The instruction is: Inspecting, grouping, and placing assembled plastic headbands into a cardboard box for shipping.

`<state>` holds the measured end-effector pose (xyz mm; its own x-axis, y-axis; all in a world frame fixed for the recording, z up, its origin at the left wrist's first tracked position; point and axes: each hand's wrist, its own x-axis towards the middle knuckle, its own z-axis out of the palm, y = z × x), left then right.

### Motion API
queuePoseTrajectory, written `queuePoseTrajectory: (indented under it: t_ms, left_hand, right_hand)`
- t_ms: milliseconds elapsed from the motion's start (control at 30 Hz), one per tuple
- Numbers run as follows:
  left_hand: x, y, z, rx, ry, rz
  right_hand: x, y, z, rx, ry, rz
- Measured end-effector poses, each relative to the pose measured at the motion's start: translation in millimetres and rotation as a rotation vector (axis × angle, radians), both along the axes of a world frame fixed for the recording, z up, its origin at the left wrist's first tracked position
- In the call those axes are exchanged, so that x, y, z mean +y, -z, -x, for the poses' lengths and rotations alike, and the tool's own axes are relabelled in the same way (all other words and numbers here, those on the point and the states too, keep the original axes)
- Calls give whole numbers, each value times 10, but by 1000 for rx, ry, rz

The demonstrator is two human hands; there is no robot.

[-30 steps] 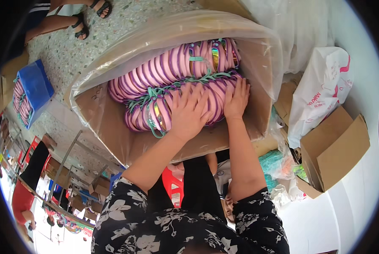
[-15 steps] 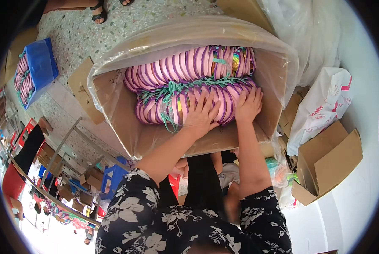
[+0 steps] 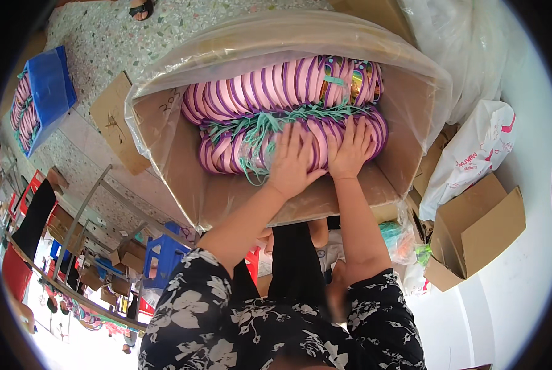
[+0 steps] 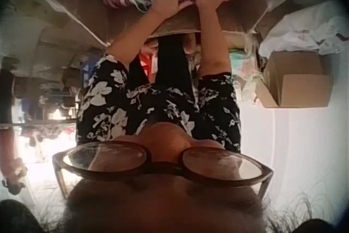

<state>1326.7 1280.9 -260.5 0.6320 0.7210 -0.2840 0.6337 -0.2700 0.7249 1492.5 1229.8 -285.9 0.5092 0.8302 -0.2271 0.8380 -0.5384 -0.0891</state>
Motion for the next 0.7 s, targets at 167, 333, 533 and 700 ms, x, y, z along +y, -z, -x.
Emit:
queuePoseTrajectory:
  t_ms: [167,333,533,700]
  left_hand:
    - [-74,275,-74,10,-3,-40]
    - [-100,239,-64,95,36,-50]
    - [-34,187,-16,116,65,-21]
    - [-43,142,-65,147,66,-46]
  right_hand:
    - [-15,88,31,-48,-29,-25]
    - [-31,108,27,-49,-32,4]
    - [-1,62,148,-77,48,-50]
    - [38,101,150,-111,3,-18]
